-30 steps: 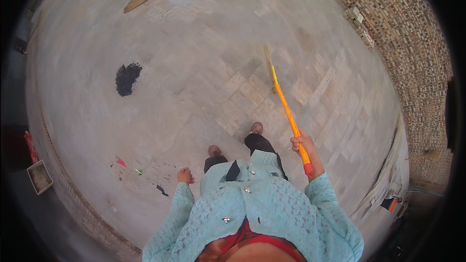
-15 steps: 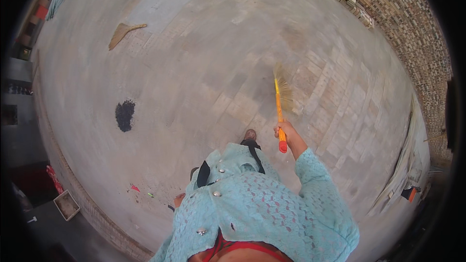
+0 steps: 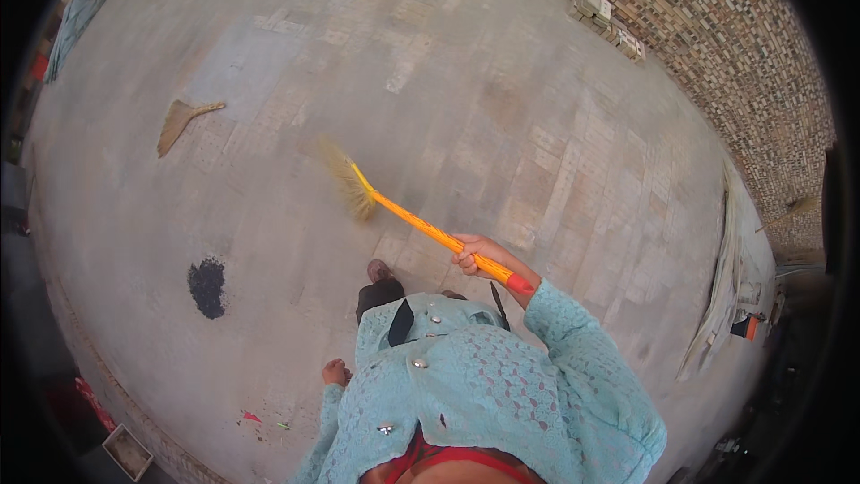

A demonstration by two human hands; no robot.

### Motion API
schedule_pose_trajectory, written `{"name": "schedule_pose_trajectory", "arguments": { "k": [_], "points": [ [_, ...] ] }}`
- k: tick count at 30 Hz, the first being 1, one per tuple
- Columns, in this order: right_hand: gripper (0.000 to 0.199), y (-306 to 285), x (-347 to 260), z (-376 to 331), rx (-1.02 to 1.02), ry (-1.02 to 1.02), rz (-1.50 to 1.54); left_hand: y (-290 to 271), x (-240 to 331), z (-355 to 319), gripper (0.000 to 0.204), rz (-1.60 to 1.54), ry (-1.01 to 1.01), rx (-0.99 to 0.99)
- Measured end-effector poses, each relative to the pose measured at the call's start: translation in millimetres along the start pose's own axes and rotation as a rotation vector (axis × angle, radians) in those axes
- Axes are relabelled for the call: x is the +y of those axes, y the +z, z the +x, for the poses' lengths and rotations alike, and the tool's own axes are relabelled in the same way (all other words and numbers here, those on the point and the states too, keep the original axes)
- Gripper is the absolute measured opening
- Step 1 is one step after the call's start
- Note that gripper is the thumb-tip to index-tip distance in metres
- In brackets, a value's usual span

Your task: The person sweeps a tiled floor using a yellow broom, moving debris and dust into a pile. The person walks around the area, sweeping different sections and gathering scattered items.

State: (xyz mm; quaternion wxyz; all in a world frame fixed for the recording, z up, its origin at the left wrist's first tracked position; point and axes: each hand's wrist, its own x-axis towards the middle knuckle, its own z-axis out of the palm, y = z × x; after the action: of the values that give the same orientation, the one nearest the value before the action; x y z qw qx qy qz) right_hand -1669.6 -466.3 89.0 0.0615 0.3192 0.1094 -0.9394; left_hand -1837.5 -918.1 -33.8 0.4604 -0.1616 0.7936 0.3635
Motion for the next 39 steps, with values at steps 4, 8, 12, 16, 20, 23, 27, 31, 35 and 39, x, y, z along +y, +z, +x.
{"name": "schedule_pose_trajectory", "arguments": {
  "k": [4, 8, 12, 16, 20, 23, 27, 31, 35, 39],
  "points": [
    [0.056, 24.7, -32.5, -41.7, 0.214, -0.21, -0.02, 13.4, 73.9, 53.8, 0.027, 0.01, -0.1, -0.076],
    [0.057, 12.5, -51.9, -65.5, 0.398, -0.441, 0.086, 24.6, 146.5, 100.8, 0.027, -0.074, 0.011, -0.146],
    [0.044, -19.4, -76.7, -81.8, 0.616, -0.628, 0.188, 37.0, 205.2, 130.2, 0.028, -0.038, 0.075, -0.15],
    [0.029, -65.6, -123.6, -105.2, 0.799, -0.769, 0.352, 50.3, 248.5, 132.0, 0.028, -0.017, 0.045, -0.117],
    [0.014, -137.2, -199.9, -115.4, 0.648, -0.848, 0.544, 53.8, 260.9, 127.4, 0.027, -0.079, 0.006, 0.007],
    [0.009, -189.5, -252.7, -99.8, 0.614, -0.895, 0.582, 64.8, 268.1, 95.5, 0.027, -0.023, -0.057, 0.097],
    [0.006, -207.1, -319.1, -47.6, 0.562, -0.704, 0.569, 107.3, 330.6, 14.3, 0.023, 0.119, -0.076, 0.225],
    [0.009, -194.1, -356.9, 24.5, 0.577, -0.379, 0.265, 132.5, 332.7, 21.6, 0.028, 0.064, -0.03, 0.121],
    [0.022, -107.6, -386.3, 87.0, 0.564, -0.205, -0.017, 149.4, 332.9, 39.6, 0.03, 0.006, -0.065, 0.136],
    [0.034, -50.9, -410.0, 115.8, 0.429, -0.073, -0.211, 164.8, 342.0, 65.9, 0.031, -0.069, -0.124, 0.131]
  ]
}}
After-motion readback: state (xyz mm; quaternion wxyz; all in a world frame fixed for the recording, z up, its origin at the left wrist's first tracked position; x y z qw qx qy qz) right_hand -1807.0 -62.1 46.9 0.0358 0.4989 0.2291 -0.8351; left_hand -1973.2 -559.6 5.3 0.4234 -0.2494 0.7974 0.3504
